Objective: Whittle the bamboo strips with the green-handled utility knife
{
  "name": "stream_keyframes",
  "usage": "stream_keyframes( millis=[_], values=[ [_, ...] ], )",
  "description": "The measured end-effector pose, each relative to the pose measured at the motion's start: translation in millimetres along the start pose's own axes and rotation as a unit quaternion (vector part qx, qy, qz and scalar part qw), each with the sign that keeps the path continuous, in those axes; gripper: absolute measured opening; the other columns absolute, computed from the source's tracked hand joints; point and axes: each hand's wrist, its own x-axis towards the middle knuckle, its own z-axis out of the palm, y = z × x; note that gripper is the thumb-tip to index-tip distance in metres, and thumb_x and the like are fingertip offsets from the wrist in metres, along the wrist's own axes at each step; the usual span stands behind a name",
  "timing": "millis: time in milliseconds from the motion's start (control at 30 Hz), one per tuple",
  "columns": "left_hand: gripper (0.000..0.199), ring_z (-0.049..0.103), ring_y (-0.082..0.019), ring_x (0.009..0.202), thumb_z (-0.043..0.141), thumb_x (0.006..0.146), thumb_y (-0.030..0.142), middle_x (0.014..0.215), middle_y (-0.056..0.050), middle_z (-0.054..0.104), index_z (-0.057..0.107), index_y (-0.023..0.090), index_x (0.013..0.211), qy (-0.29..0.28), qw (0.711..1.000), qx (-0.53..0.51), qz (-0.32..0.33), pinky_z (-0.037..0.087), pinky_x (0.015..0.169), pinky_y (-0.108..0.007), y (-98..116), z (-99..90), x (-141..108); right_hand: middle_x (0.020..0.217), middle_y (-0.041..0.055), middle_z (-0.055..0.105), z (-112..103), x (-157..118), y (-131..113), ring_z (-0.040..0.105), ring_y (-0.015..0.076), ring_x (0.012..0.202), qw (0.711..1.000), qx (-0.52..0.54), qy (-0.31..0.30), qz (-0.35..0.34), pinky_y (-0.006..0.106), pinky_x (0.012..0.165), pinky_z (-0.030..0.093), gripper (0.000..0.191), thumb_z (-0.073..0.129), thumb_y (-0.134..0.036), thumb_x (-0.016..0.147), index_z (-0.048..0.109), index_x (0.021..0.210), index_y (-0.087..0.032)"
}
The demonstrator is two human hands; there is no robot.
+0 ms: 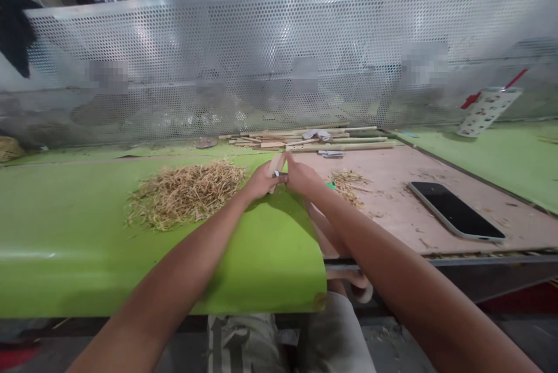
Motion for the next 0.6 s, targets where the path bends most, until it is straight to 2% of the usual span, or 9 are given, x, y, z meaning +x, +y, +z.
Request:
stream_keyframes(
  millis=[167,600],
  values=[
    [0.038,0.044,-0.007,0.040,0.074,0.065,0.036,0.056,0.006,0.050,0.050,0.016,0.087,0.007,1.000,0.002,0.001,0.034,0.040,-0.020,-3.2,1.1,2.3,0.101,0.0183,0.068,-2.0,-1.0,-0.8,0.065,0.0309,0.090,1.000,-0.012,-0.008,0.007,0.036,0.071,0.046,0.067,0.046,-0.026,0.085,0.018,0.143,-0.011],
    [0.030,0.043,-0.007,0.039,0.070,0.069,0.034,0.053,0.006,0.049,0.047,0.017,0.080,0.036,0.999,0.031,-0.011,0.034,0.042,-0.021,0.6,5.1,1.9,0.102,0.0177,0.067,1.6,3.0,3.1,0.064,0.0296,0.093,1.000,-0.011,0.006,0.014,0.035,0.073,0.046,0.067,0.046,-0.029,0.088,0.017,0.146,-0.013]
  ],
)
